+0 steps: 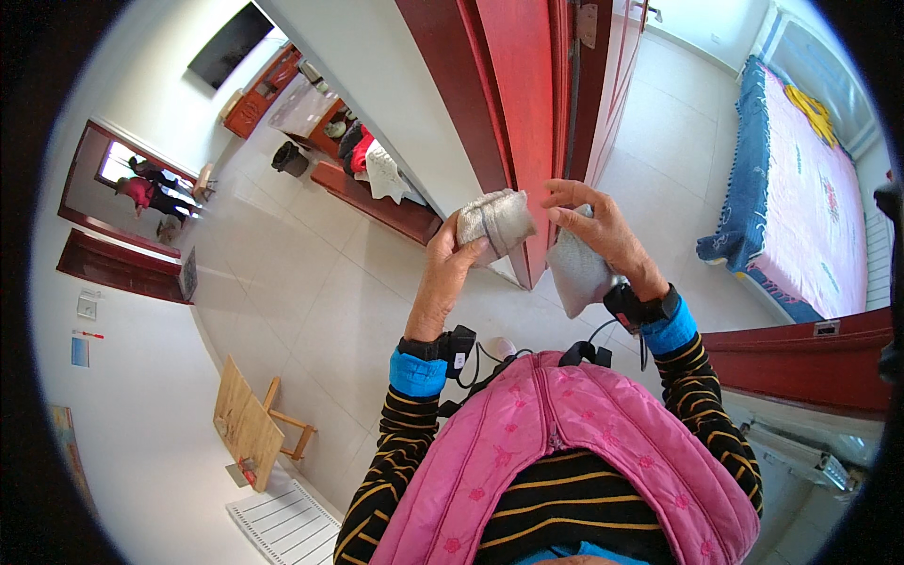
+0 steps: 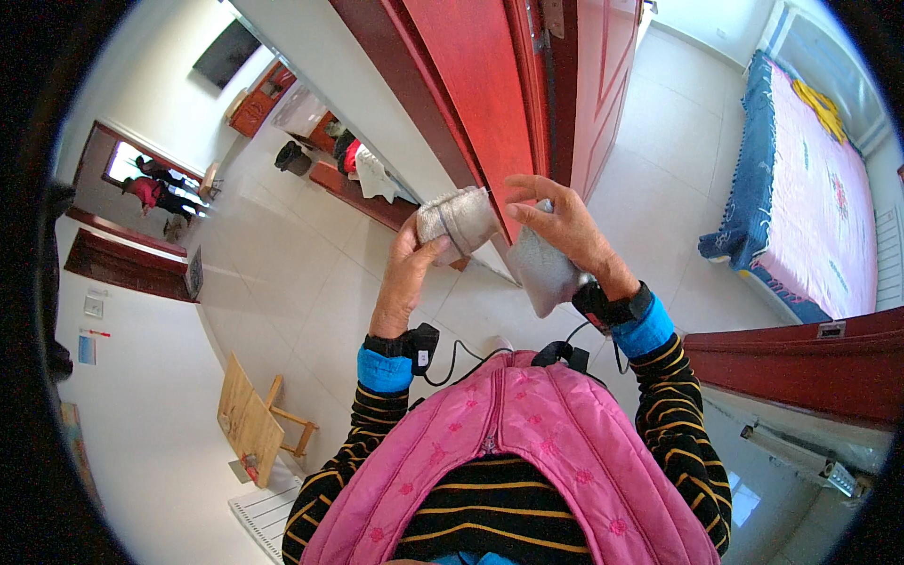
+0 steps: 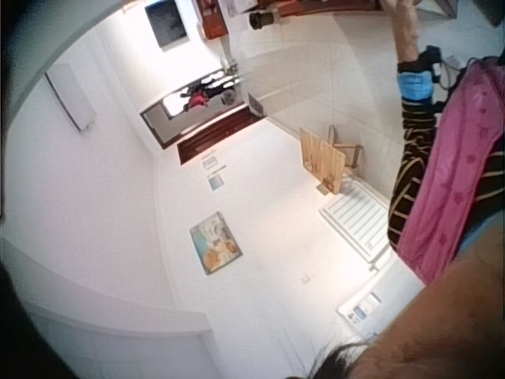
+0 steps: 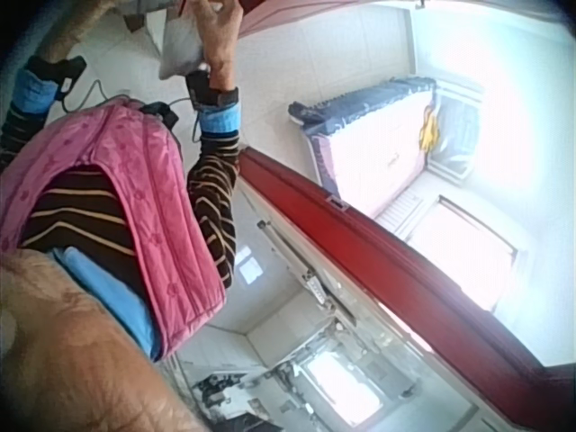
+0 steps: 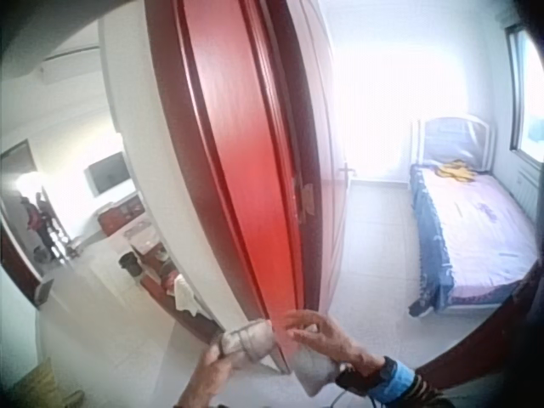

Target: The person wipes the surface of a red wooden door using two cloths, alternating hands and covering different sections of the door. The person folds one cloth and continues wiping the door frame and surface.

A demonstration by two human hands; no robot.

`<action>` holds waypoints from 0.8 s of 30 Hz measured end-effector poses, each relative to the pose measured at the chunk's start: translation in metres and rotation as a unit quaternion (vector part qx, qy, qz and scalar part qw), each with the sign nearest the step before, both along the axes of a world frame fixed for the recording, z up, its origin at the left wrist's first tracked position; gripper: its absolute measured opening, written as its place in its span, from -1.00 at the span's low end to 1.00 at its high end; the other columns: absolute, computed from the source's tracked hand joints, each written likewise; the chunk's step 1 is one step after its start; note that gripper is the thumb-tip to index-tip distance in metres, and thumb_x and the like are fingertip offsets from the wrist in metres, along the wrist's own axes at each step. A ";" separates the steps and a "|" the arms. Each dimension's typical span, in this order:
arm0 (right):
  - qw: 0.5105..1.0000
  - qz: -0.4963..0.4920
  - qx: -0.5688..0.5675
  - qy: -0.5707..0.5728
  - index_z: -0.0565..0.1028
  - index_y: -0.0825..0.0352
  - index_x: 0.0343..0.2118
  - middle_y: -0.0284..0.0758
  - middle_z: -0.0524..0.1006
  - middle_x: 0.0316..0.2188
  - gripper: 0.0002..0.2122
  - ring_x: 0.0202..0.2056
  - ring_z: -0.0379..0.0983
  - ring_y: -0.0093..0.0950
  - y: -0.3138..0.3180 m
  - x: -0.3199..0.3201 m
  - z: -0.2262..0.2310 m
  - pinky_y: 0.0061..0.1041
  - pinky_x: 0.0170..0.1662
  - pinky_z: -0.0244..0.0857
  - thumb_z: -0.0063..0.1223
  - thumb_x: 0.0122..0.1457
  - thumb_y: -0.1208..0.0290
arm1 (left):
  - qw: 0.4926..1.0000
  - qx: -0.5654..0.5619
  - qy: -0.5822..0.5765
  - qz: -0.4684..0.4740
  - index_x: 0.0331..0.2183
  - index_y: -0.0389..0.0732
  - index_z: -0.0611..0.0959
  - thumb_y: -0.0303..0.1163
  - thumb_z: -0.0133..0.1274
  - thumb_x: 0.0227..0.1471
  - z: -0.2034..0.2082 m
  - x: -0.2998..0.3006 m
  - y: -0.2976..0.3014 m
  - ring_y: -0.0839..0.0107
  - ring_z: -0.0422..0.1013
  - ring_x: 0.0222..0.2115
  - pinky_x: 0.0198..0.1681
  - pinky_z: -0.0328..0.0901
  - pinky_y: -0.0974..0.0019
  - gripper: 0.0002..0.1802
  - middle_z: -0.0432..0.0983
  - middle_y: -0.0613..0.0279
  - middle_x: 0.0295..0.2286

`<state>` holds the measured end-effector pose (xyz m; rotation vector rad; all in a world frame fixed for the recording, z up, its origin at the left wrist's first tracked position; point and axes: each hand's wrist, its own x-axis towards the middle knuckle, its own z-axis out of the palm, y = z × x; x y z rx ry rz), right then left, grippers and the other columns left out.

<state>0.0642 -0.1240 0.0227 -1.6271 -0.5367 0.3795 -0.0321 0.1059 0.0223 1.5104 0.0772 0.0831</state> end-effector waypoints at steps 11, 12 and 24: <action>0.979 0.067 -0.085 -0.173 0.46 0.26 0.02 -0.20 0.55 -0.11 -0.56 -0.15 0.52 -0.35 0.014 -0.010 0.013 -0.40 -0.05 0.39 0.22 0.02 0.42 | 0.989 0.120 0.007 -0.083 0.06 -0.30 0.43 -0.60 -0.02 0.05 0.009 0.000 -0.008 0.42 0.39 -0.09 0.03 0.29 0.33 -0.52 0.47 0.17 -0.11; 0.979 0.074 -0.097 -0.162 0.47 0.27 0.00 -0.20 0.56 -0.14 -0.57 -0.17 0.52 -0.32 0.013 -0.009 0.012 -0.39 -0.06 0.39 0.22 0.01 0.42 | 0.988 0.130 0.005 -0.088 0.06 -0.29 0.43 -0.59 -0.02 0.05 0.009 0.000 -0.008 0.41 0.39 -0.09 0.03 0.29 0.32 -0.52 0.47 0.17 -0.11; 0.992 0.004 -0.120 -0.046 0.53 0.40 -0.20 -0.19 0.57 -0.39 -0.73 -0.38 0.52 -0.45 0.009 -0.005 0.002 -0.46 -0.23 0.42 0.17 0.05 0.38 | 0.991 0.135 -0.016 0.004 0.02 -0.31 0.48 -0.39 0.12 0.08 -0.016 0.010 0.004 0.38 0.40 -0.07 0.00 0.30 0.34 -0.53 0.48 0.10 -0.09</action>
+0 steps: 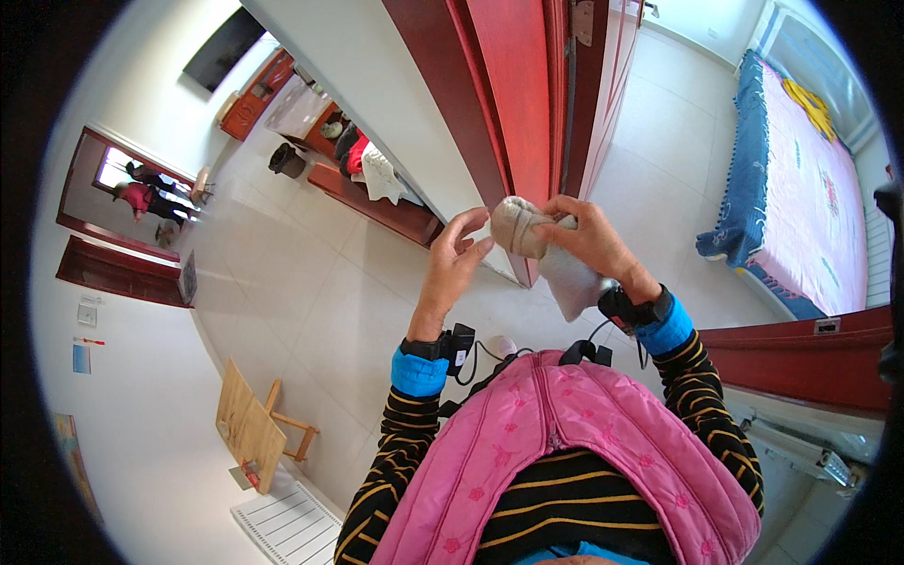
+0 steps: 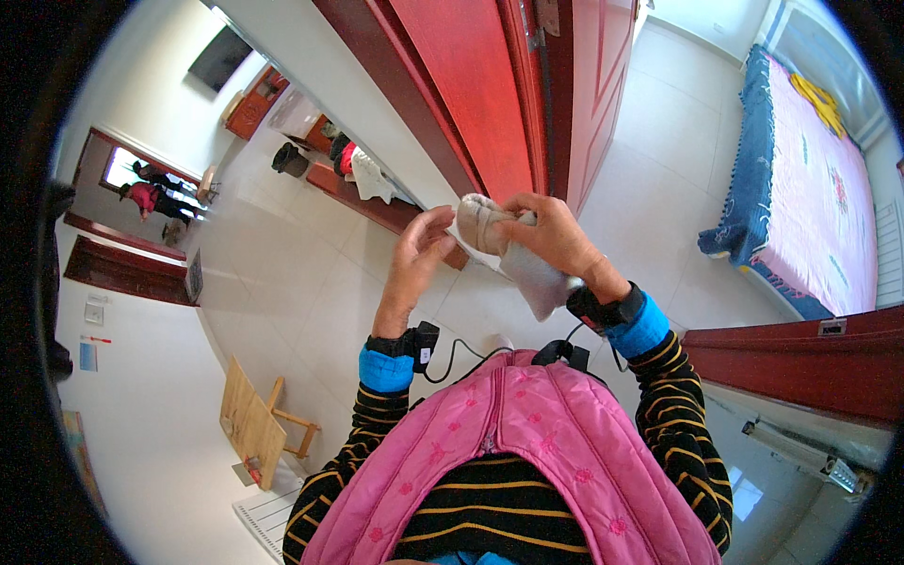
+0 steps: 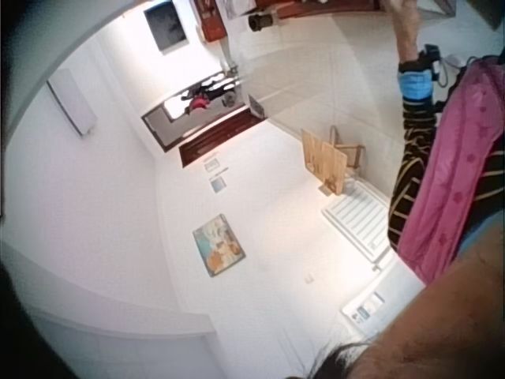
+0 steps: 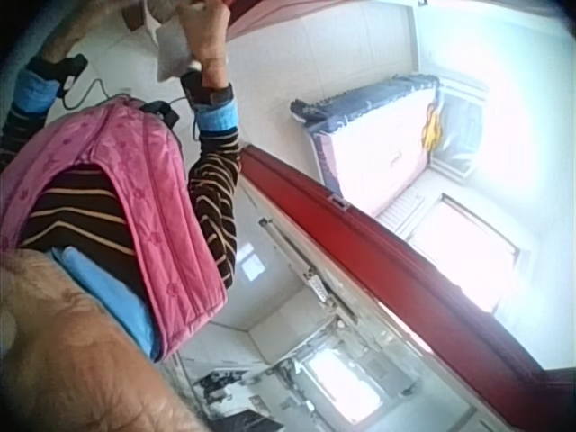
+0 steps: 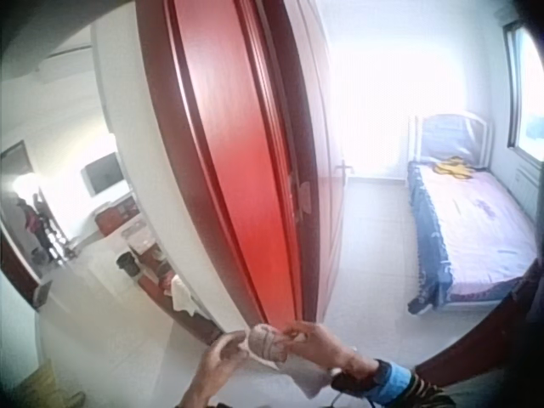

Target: The person wipes the surface of a red wooden door using two cloths, alternating hands and covering different sections of the door. The person folds one cloth and continues wiping the door frame and surface.

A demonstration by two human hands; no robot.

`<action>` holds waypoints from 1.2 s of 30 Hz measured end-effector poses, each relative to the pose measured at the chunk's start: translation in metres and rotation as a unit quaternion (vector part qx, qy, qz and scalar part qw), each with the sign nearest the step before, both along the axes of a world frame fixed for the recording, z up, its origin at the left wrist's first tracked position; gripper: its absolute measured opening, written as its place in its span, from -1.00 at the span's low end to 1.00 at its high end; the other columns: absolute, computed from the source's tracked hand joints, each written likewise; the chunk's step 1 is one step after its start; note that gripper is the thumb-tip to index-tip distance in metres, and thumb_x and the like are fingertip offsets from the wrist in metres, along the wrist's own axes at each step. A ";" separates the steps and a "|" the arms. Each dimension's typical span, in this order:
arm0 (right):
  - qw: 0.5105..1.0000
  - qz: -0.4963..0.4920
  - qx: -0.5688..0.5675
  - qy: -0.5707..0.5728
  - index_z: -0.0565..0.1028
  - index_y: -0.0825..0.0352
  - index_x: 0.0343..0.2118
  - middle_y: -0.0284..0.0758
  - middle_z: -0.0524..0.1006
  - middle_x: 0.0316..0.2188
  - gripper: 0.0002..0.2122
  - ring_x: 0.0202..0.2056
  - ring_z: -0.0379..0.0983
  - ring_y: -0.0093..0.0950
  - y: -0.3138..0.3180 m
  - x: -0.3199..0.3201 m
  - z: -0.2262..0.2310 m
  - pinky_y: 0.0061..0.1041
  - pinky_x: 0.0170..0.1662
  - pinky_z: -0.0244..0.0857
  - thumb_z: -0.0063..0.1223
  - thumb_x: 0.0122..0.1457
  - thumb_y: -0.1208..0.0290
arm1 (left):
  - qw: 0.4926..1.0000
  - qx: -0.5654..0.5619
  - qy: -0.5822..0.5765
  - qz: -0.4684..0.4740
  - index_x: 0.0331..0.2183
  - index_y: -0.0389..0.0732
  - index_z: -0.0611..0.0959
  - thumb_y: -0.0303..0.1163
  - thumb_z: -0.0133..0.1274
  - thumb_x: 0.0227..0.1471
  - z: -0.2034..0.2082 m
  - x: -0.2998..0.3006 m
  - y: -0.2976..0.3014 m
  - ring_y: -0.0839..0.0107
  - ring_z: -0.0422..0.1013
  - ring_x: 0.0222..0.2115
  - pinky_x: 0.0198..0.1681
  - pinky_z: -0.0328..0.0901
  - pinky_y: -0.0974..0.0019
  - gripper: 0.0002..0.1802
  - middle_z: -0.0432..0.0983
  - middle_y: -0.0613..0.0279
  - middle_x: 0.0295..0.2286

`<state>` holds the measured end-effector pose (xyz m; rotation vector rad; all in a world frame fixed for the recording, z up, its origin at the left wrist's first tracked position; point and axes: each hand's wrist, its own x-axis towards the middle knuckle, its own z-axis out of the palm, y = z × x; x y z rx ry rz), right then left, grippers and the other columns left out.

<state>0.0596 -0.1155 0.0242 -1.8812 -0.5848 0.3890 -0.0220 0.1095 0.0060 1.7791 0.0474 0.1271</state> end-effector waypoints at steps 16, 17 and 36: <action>0.939 0.086 -0.029 -0.333 0.52 0.18 -0.20 -0.43 0.50 -0.07 -0.77 -0.32 0.56 -0.34 0.012 -0.019 -0.012 -0.42 -0.38 0.47 0.20 0.05 0.37 | 0.876 -0.462 0.120 -0.063 0.13 -0.27 0.34 0.19 -0.22 0.20 -0.007 -0.001 -0.011 0.21 0.41 -0.02 0.05 0.36 0.11 -0.24 0.40 0.04 0.02; 0.942 0.089 -0.029 -0.322 0.53 0.18 -0.20 -0.43 0.50 -0.08 -0.78 -0.32 0.56 -0.34 0.012 -0.020 -0.013 -0.42 -0.38 0.47 0.20 0.05 0.37 | 0.884 -0.450 0.112 -0.052 0.13 -0.25 0.33 0.16 -0.18 0.20 -0.008 -0.001 -0.011 0.22 0.39 0.00 0.05 0.36 0.12 -0.27 0.38 0.06 0.03; 0.988 -0.074 0.009 -0.134 0.53 0.27 -0.24 -0.26 0.56 -0.40 -0.77 -0.38 0.54 -0.34 0.020 -0.024 0.012 -0.37 -0.31 0.40 0.21 0.06 0.31 | 0.916 -0.397 0.052 -0.031 0.04 -0.14 0.45 -0.34 0.11 0.11 -0.010 -0.008 -0.011 0.35 0.46 -0.15 -0.23 0.39 0.28 -0.56 0.50 0.23 -0.11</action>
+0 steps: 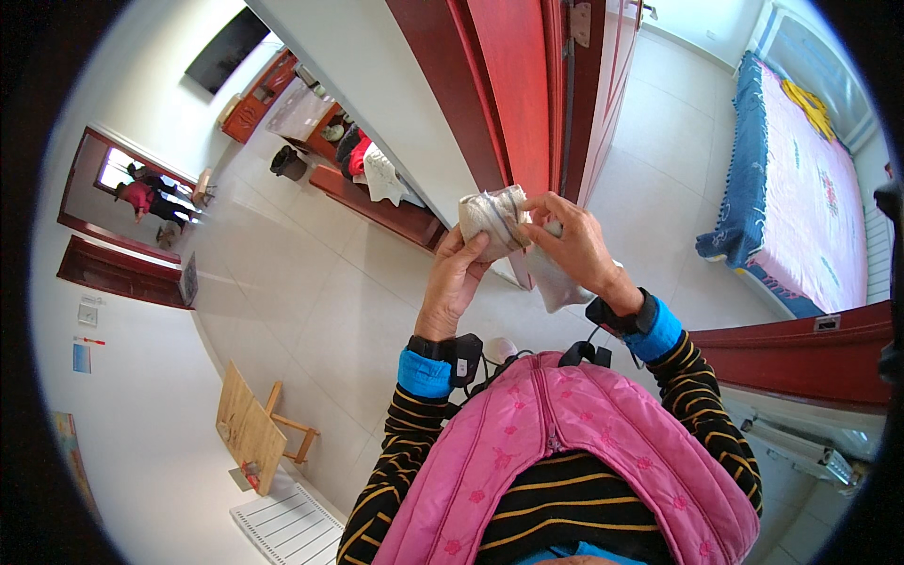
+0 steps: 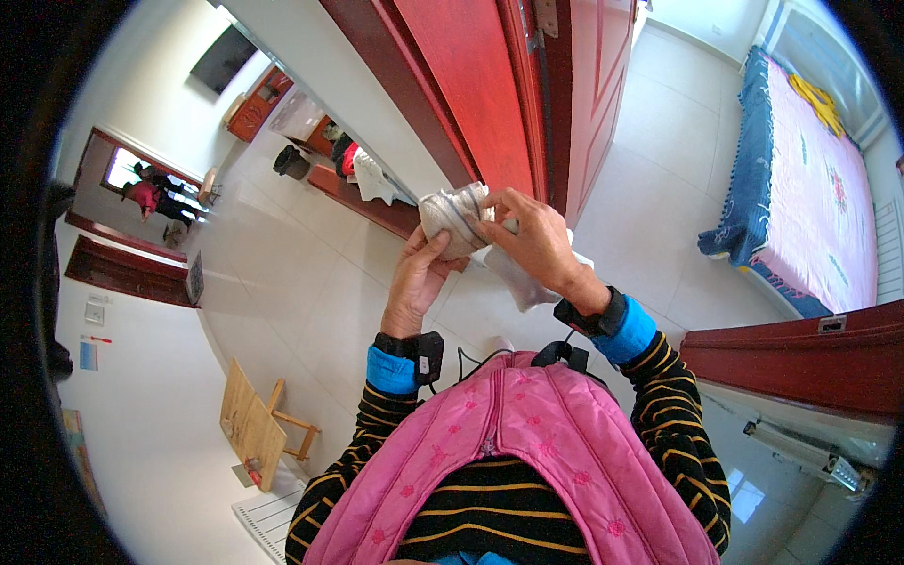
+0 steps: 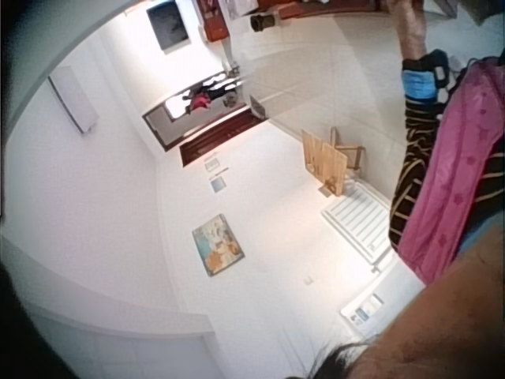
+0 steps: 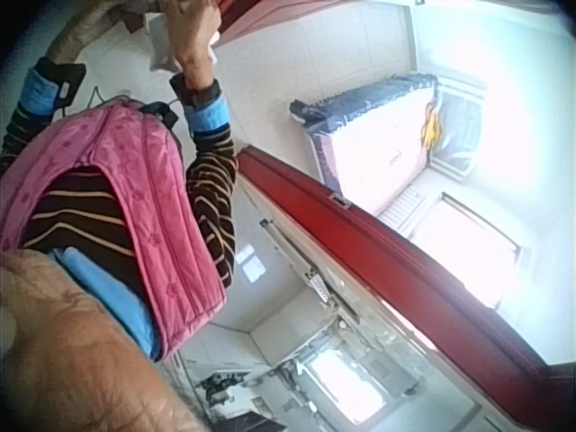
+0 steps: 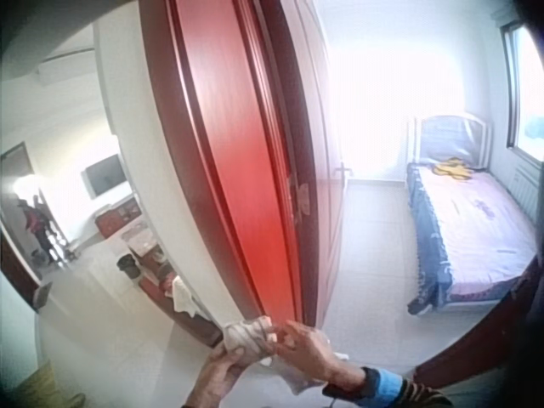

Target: The person wipes the surface of a red wooden door using two cloths, alternating hands and covering different sections of the door. The person folds one cloth and continues wiping the door frame and surface.

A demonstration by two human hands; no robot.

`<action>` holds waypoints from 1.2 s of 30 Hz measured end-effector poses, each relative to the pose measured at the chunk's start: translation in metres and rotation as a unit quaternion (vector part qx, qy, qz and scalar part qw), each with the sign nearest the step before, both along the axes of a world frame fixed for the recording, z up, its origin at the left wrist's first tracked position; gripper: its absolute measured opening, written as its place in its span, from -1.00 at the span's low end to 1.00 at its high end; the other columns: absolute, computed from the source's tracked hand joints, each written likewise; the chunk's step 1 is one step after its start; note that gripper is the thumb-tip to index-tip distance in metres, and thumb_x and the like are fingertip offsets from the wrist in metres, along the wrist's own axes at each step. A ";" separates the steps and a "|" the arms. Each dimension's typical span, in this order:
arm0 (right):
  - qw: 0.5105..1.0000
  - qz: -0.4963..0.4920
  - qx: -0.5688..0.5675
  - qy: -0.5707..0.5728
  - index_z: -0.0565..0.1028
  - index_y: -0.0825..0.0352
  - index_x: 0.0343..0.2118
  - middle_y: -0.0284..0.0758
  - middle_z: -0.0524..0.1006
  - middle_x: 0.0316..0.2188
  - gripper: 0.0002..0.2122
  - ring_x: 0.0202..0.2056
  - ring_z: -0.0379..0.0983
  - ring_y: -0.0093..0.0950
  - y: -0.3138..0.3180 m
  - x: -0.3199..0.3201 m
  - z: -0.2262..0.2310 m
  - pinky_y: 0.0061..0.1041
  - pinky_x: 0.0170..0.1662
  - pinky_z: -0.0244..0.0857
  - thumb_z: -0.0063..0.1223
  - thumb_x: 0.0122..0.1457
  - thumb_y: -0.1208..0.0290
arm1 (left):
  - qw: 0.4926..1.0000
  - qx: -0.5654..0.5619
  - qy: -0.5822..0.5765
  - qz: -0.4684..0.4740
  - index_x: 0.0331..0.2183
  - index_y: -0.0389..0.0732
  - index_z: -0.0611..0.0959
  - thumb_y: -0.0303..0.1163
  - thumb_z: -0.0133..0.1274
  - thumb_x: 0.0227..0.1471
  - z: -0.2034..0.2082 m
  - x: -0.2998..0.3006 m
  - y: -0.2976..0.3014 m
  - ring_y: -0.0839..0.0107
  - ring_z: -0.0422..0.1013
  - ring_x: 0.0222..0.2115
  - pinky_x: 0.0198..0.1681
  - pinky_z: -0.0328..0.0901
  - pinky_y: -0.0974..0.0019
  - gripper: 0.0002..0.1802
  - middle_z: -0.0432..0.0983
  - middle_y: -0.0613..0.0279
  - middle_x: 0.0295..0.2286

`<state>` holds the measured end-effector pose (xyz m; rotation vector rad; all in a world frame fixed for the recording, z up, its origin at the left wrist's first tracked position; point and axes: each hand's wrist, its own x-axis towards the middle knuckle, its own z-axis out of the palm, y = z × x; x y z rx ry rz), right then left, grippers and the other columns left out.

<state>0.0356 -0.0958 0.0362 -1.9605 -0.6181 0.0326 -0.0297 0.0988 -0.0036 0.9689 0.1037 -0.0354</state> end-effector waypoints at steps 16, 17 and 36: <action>0.999 0.010 -0.039 -0.031 0.52 0.30 -0.35 -0.23 0.54 -0.34 -0.82 -0.37 0.53 -0.26 0.011 -0.001 -0.011 -0.33 -0.28 0.41 0.16 0.08 0.31 | 0.997 -0.061 0.020 -0.040 0.11 -0.19 0.37 -0.06 0.13 0.09 -0.003 0.001 -0.006 0.34 0.32 0.06 0.14 0.23 0.19 -0.35 0.37 0.19 0.04; 0.998 0.011 -0.043 -0.034 0.52 0.29 -0.35 -0.22 0.55 -0.35 -0.83 -0.37 0.54 -0.26 0.011 -0.001 -0.011 -0.33 -0.28 0.42 0.15 0.09 0.31 | 0.997 -0.061 0.026 -0.039 0.11 -0.18 0.37 -0.03 0.12 0.08 -0.004 0.001 -0.006 0.34 0.32 0.06 0.14 0.23 0.19 -0.33 0.36 0.19 0.05; 0.998 0.043 0.005 0.054 0.43 0.35 0.00 -0.19 0.58 -0.30 -0.52 -0.31 0.56 -0.35 -0.007 0.015 -0.019 -0.35 -0.24 0.42 0.15 0.14 0.10 | 0.995 -0.046 0.044 0.075 0.12 -0.16 0.35 0.07 0.01 0.13 -0.012 0.007 0.013 0.30 0.39 -0.02 -0.03 0.34 0.17 -0.33 0.41 0.19 0.02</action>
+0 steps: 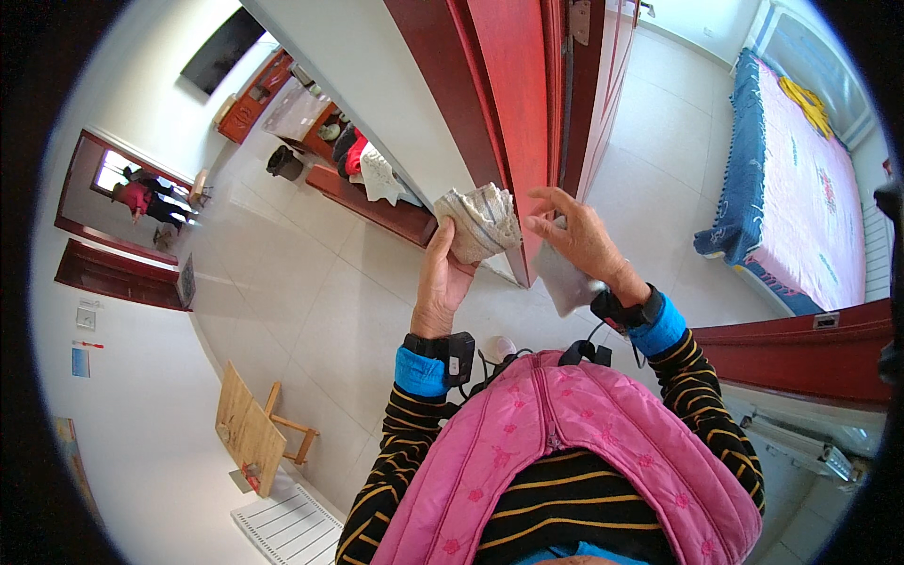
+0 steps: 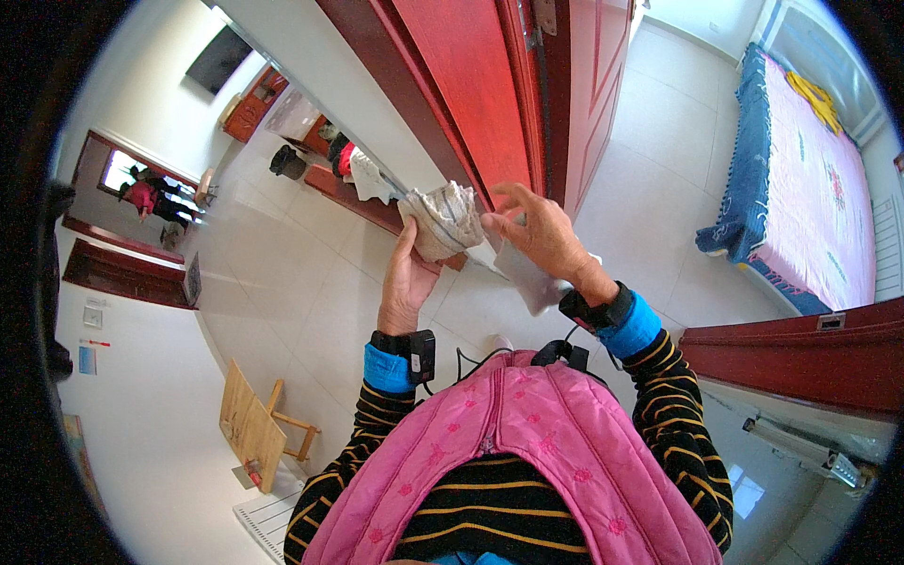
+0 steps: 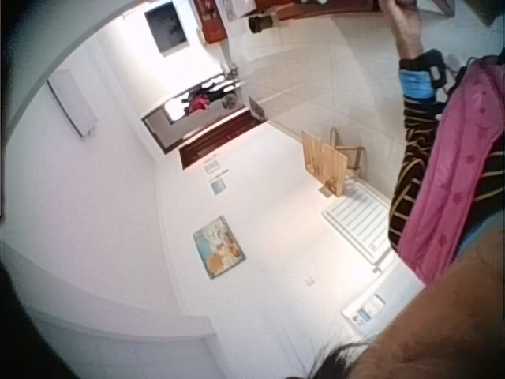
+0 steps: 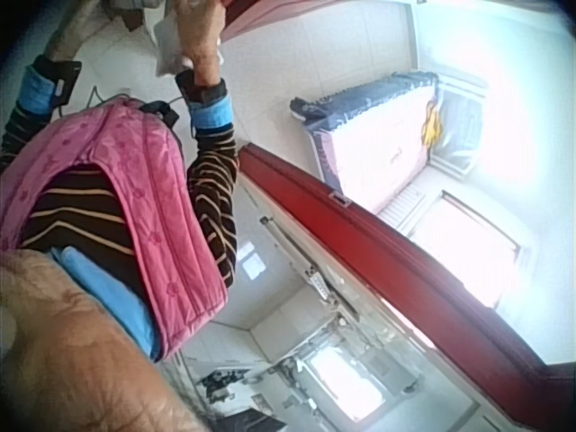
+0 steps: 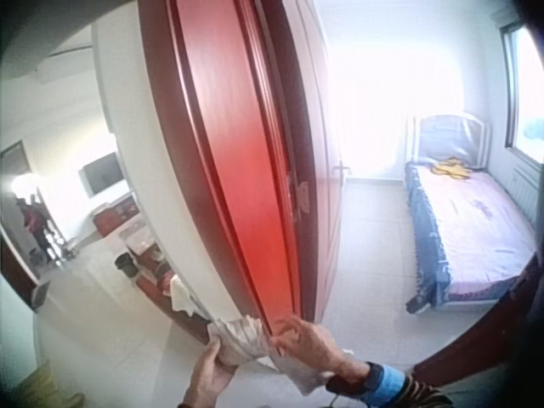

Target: The person wipes the surface of a red wooden door using two cloths, alternating hands and covering different sections of the door. The person folds one cloth and continues wiping the door frame and surface.

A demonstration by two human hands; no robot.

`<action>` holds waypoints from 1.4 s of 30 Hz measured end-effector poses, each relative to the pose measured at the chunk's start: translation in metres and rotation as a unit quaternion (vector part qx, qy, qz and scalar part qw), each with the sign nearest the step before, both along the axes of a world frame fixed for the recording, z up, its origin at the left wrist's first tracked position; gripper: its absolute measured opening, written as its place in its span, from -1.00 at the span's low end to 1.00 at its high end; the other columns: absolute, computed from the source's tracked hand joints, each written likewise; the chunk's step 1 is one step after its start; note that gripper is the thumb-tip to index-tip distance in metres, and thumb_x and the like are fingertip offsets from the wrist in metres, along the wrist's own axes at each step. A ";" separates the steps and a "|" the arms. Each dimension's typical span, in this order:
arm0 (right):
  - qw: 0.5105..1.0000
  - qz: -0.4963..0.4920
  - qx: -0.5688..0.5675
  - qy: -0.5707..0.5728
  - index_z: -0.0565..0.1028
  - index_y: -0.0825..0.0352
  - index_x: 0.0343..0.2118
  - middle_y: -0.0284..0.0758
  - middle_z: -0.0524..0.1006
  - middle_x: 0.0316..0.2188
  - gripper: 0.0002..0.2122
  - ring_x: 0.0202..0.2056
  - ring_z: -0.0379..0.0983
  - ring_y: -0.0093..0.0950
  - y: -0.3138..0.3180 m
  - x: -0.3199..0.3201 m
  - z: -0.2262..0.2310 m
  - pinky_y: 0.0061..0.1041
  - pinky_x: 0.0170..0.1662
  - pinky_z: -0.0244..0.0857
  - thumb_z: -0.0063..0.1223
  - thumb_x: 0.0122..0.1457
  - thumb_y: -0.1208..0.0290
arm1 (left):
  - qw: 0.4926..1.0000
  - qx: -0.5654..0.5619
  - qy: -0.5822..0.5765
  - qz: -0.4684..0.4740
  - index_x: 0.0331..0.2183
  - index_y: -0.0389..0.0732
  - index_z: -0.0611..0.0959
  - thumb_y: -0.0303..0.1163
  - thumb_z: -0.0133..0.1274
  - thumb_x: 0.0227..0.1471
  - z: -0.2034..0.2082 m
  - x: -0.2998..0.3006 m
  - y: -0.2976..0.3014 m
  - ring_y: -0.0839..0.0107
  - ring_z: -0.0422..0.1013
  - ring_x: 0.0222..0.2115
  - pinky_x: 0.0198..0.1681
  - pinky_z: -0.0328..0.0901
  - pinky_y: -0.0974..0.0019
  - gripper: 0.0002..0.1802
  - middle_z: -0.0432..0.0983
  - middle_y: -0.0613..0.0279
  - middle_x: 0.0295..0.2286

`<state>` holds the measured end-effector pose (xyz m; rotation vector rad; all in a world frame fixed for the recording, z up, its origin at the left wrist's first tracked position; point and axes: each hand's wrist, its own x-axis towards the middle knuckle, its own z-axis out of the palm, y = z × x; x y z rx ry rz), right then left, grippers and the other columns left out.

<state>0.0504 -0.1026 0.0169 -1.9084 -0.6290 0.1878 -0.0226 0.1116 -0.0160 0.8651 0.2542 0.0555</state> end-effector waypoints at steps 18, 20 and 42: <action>0.984 0.062 0.082 0.145 0.52 0.40 -0.11 -0.33 0.52 -0.32 -0.65 -0.27 0.41 -0.55 0.012 -0.002 -0.001 -0.48 -0.18 0.34 0.22 0.10 0.32 | 0.995 -0.006 -0.045 -0.090 0.07 -0.23 0.38 -0.14 0.27 -0.04 0.017 -0.004 -0.011 0.29 0.38 -0.01 0.10 0.30 0.12 -0.29 0.41 0.15 -0.02; 0.985 0.072 0.086 0.132 0.51 0.39 -0.10 -0.36 0.52 -0.32 -0.67 -0.26 0.40 -0.57 0.011 -0.001 0.000 -0.49 -0.15 0.33 0.21 0.10 0.36 | 0.993 -0.018 -0.053 -0.104 0.08 -0.23 0.37 -0.13 0.26 -0.04 0.019 -0.004 -0.013 0.28 0.39 -0.01 0.09 0.30 0.12 -0.28 0.41 0.15 -0.02; 0.982 0.112 0.069 0.139 0.48 0.43 -0.05 -0.28 0.55 -0.27 -0.52 -0.25 0.43 -0.53 0.004 -0.010 0.003 -0.46 -0.15 0.36 0.25 0.10 0.14 | 0.997 0.011 -0.064 -0.043 0.12 -0.22 0.34 -0.19 0.15 0.03 0.015 -0.006 -0.017 0.20 0.35 0.02 0.11 0.25 0.08 -0.34 0.40 0.12 0.00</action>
